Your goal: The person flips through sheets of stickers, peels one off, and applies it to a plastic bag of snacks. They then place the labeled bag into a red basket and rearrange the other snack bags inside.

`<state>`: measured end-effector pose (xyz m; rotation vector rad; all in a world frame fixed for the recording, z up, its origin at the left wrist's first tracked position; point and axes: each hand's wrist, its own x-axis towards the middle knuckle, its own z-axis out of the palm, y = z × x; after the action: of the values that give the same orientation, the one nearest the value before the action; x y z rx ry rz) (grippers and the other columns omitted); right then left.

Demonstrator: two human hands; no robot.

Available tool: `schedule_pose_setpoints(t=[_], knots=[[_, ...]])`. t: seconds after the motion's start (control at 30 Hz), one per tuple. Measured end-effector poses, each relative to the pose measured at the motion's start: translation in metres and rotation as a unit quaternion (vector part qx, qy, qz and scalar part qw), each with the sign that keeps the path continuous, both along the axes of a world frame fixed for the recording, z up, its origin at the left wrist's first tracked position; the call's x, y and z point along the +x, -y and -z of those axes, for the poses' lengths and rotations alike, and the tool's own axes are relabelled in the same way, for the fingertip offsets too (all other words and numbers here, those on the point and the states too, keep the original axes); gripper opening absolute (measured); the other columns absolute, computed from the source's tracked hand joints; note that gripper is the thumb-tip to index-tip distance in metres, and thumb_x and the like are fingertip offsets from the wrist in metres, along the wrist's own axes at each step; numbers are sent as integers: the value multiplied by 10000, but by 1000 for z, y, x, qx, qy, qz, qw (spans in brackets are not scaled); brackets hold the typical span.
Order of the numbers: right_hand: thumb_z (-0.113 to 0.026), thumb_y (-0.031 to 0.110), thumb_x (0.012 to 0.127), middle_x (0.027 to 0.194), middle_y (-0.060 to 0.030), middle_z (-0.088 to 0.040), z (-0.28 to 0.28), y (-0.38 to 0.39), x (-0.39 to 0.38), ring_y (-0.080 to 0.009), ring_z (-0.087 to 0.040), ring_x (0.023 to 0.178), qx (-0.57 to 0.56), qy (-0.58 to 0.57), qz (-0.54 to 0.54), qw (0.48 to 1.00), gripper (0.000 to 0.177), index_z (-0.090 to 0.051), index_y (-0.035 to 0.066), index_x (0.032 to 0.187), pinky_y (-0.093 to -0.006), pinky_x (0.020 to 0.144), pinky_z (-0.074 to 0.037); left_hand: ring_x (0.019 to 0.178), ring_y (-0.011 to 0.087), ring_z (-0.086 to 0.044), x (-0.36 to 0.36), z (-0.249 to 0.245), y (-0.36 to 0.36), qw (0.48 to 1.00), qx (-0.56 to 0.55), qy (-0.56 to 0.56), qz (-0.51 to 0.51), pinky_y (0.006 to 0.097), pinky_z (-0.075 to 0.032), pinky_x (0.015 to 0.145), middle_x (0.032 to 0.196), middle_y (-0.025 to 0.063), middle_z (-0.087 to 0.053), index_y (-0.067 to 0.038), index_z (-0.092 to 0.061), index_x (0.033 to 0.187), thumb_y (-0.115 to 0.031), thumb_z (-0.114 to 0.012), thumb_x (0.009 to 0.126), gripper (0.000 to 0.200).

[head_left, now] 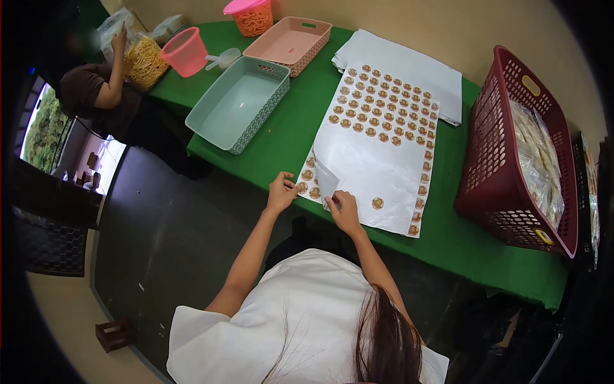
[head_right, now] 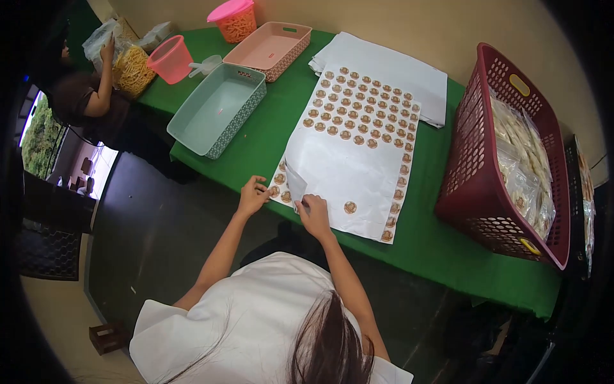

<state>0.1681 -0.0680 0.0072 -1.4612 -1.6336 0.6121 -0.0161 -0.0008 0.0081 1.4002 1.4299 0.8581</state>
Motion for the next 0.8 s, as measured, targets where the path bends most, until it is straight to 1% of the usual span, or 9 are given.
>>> schedule_pose_setpoints(t=[0.27,0.33,0.37,0.47,0.53,0.6,0.7,0.77,0.8], knots=[[-543,211,752,690,-86,-533,-9,1,-5,-249,-477,685,2,27,10,1000,176,-542,37,729,-349,659,-328,509,91,-522,3,-4,-1,999,34,-11,23,222,-435,443,680,86,-525,37,-441,1001,8,-604,672,368],[-542,213,753,693,-82,-534,-9,0,-7,-245,-478,688,3,23,10,1000,174,-542,40,729,-348,661,-326,546,176,-556,7,-13,3,993,78,-82,41,285,-445,502,702,128,-532,26,-489,951,14,-566,661,300],[-541,214,754,695,-78,-535,-10,0,-7,-241,-479,691,3,19,8,1000,173,-541,43,729,-348,663,-325,546,176,-556,8,-12,4,992,80,-80,46,285,-445,502,702,128,-532,26,-489,951,14,-566,661,300],[-540,215,756,693,-74,-533,-7,0,-4,-239,-480,691,1,24,-3,1000,173,-540,43,733,-347,663,-322,590,240,-542,10,-10,6,960,198,-169,102,309,-438,555,734,141,-510,28,-531,866,15,-522,679,187],[-538,215,757,694,-75,-529,-9,-1,-4,-237,-480,694,3,30,-2,1000,174,-538,42,736,-345,659,-323,630,278,-523,9,-15,6,964,191,-138,120,318,-431,593,761,143,-495,35,-549,788,20,-495,690,113],[-539,216,757,696,-77,-524,-10,0,-4,-236,-477,696,5,39,2,999,177,-537,39,739,-341,656,-325,604,266,-525,4,-14,1,968,161,-137,135,313,-432,574,727,145,-491,39,-545,776,14,-517,681,102],[-540,218,756,700,-75,-523,-12,0,-4,-233,-474,696,-18,40,-1,999,182,-540,37,746,-339,658,-326,581,198,-541,-3,-7,-10,969,151,-120,157,287,-435,527,719,132,-510,50,-533,769,15,-535,681,95],[-539,221,757,702,-73,-525,-13,-1,-5,-231,-475,698,-22,41,12,999,185,-544,36,750,-338,659,-326,580,121,-547,-7,-7,-16,991,4,-23,134,255,-446,501,713,120,-535,61,-535,797,17,-548,686,120],[-539,224,758,705,-71,-527,-14,-2,-7,-229,-476,700,-28,40,16,999,187,-547,36,755,-337,660,-327,580,121,-547,-10,-12,-20,990,3,-23,142,255,-446,501,713,120,-535,61,-535,797,17,-548,686,120]])
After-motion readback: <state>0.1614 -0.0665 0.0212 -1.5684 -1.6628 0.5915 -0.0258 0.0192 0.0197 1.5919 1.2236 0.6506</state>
